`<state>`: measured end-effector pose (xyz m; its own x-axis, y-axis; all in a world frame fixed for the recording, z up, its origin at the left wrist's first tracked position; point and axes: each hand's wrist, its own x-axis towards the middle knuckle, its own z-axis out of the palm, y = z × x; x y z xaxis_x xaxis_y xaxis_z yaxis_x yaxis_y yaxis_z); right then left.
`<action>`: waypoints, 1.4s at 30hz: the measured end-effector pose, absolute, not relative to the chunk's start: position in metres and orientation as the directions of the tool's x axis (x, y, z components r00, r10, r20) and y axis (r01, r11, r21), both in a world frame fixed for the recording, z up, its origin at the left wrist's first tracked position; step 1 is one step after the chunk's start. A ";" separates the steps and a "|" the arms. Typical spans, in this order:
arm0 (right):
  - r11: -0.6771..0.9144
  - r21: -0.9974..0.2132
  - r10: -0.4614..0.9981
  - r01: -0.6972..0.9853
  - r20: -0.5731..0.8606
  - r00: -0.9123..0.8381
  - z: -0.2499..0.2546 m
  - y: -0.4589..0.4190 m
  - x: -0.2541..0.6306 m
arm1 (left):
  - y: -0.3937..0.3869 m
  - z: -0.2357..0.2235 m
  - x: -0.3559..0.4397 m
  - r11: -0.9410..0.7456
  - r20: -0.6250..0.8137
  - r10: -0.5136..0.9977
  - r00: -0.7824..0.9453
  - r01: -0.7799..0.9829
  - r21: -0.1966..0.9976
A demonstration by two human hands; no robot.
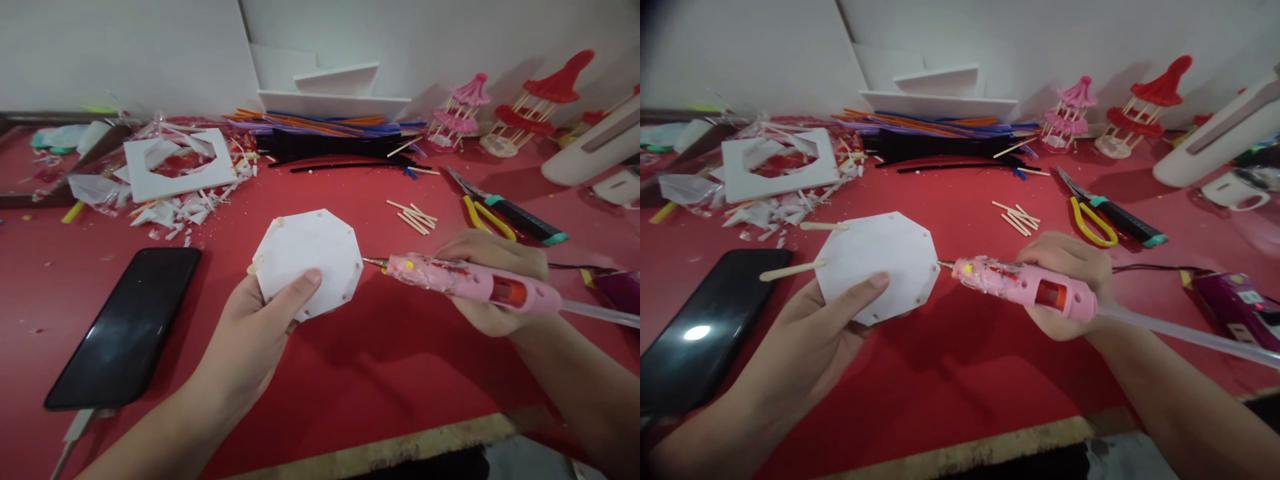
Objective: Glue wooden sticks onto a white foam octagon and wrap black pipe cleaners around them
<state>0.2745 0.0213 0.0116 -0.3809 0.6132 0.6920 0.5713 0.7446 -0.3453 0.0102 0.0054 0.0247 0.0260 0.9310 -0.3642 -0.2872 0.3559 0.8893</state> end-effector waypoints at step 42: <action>0.725 -0.377 0.654 0.576 0.640 -0.404 0.010 0.020 0.278 | 0.004 0.027 0.011 0.378 -0.389 0.921 0.026 -0.305 0.874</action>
